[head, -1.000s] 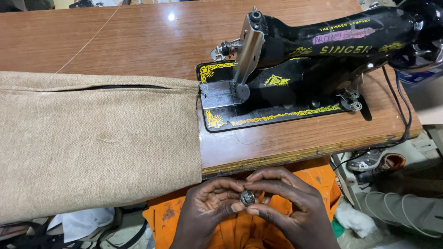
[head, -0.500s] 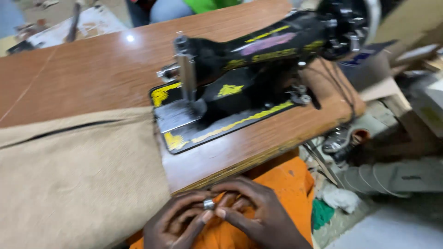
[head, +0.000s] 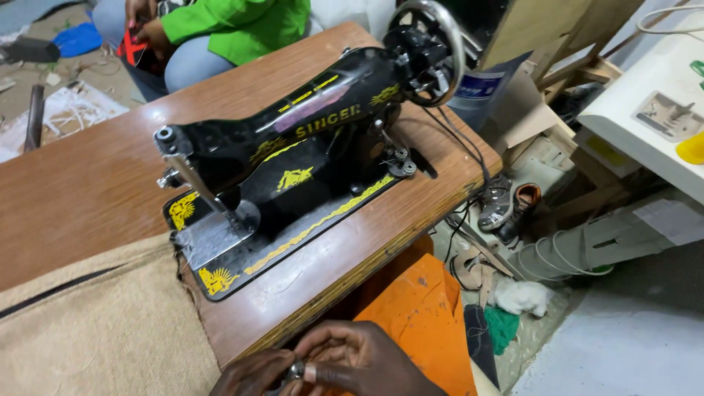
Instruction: Threading a sewing machine needle and preparing fabric for sewing
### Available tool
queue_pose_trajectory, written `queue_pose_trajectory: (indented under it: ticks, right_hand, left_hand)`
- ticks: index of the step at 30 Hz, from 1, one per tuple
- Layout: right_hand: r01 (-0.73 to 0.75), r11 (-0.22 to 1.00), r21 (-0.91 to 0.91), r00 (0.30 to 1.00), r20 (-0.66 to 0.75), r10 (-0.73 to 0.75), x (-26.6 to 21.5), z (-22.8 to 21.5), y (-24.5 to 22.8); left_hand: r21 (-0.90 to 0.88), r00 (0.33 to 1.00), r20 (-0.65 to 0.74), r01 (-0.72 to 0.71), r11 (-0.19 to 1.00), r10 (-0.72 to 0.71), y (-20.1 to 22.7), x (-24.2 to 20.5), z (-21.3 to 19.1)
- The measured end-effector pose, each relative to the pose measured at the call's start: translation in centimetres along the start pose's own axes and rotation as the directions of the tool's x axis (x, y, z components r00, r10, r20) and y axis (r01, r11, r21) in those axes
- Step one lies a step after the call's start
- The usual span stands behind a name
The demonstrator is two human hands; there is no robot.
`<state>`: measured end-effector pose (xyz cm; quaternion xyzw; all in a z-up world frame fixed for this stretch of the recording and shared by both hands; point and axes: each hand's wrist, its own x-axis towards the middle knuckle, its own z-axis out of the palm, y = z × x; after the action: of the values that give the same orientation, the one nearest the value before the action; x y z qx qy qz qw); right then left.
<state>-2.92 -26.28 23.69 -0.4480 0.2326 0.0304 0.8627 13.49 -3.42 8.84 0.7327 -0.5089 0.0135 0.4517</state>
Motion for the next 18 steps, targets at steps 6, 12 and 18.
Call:
queue_pose_trajectory:
  ticks: [6, 12, 18]
  right_hand:
    - [0.0, 0.997, -0.075, 0.998, -0.065, -0.005, 0.9, -1.4, 2.0]
    - [-0.082, 0.996, -0.043, 0.993, -0.091, 0.077, 1.3, -3.0, 3.3]
    - [-0.197, 0.955, -0.221, 0.965, -0.216, 0.149, 3.1, -7.0, 4.1]
  left_hand:
    - [0.041, 0.996, 0.084, 0.014, 0.999, -0.017, -1.4, -1.2, 0.8]
    - [0.173, 0.992, -0.108, 0.082, 0.981, -0.064, 0.8, 2.2, 2.1]
    - [-0.074, 0.971, -0.202, 0.115, 0.991, -0.128, 11.7, 6.4, -1.7]
